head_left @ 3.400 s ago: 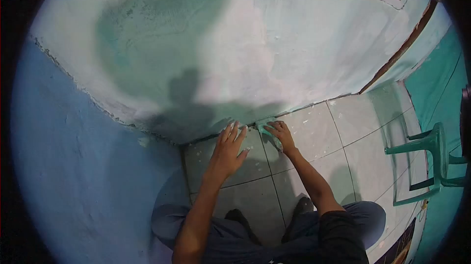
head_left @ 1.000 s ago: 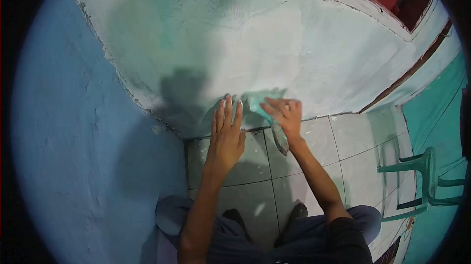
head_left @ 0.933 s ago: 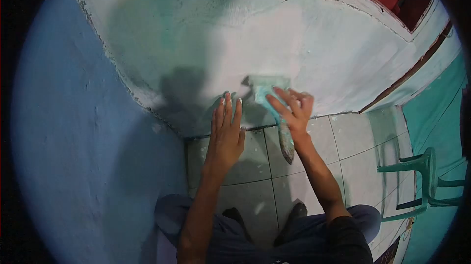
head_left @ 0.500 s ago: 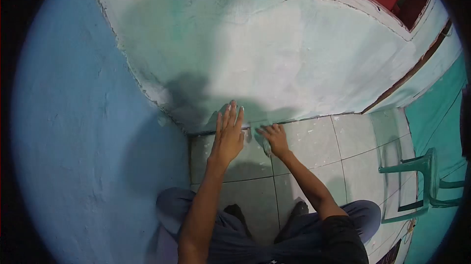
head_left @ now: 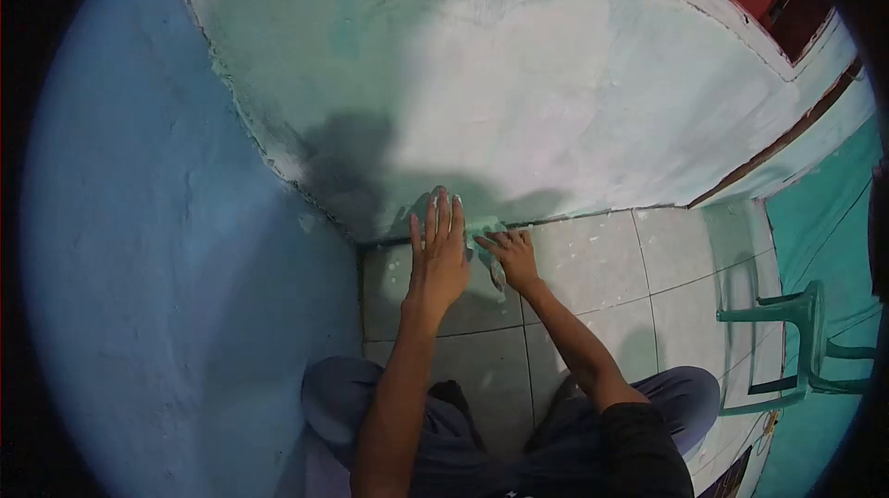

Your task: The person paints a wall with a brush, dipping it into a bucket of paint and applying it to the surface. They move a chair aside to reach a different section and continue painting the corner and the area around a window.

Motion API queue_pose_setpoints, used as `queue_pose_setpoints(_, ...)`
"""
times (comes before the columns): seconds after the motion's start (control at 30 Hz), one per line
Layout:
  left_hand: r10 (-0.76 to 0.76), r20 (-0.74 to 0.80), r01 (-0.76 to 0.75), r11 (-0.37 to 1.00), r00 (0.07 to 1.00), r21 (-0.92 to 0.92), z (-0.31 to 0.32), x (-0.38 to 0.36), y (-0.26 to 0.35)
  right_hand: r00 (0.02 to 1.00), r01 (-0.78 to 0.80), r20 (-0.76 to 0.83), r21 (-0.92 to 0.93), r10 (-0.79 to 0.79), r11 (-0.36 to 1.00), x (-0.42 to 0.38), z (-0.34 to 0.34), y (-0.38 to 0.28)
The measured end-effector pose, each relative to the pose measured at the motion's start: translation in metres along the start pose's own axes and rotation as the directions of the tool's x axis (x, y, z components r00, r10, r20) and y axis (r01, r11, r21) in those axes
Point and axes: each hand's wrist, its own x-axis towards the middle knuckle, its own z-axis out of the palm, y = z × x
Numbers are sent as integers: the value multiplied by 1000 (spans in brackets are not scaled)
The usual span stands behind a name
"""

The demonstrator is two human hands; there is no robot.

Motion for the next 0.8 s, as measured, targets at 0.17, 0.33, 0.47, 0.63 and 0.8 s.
queue_pose_setpoints(0.17,-28,67,28,1000,997,0,9,-1,-2,976,-94,-186,97,111,991,63,-88,-22)
queue_pose_setpoints(0.33,-63,79,63,998,995,2,2,-1,-1,835,1,-547,-100,-56,995,65,-91,-32)
queue_pose_setpoints(0.47,-44,58,41,997,997,58,10,-8,-4,968,-1,-249,-88,-21,996,20,-27,-17)
queue_pose_setpoints(0.63,-41,174,30,997,984,70,6,-7,-3,989,63,-134,-2,-63,998,38,-65,-19)
queue_pose_setpoints(0.8,-49,284,49,999,957,6,0,0,-1,920,-60,-390,-26,45,998,54,-112,-19)
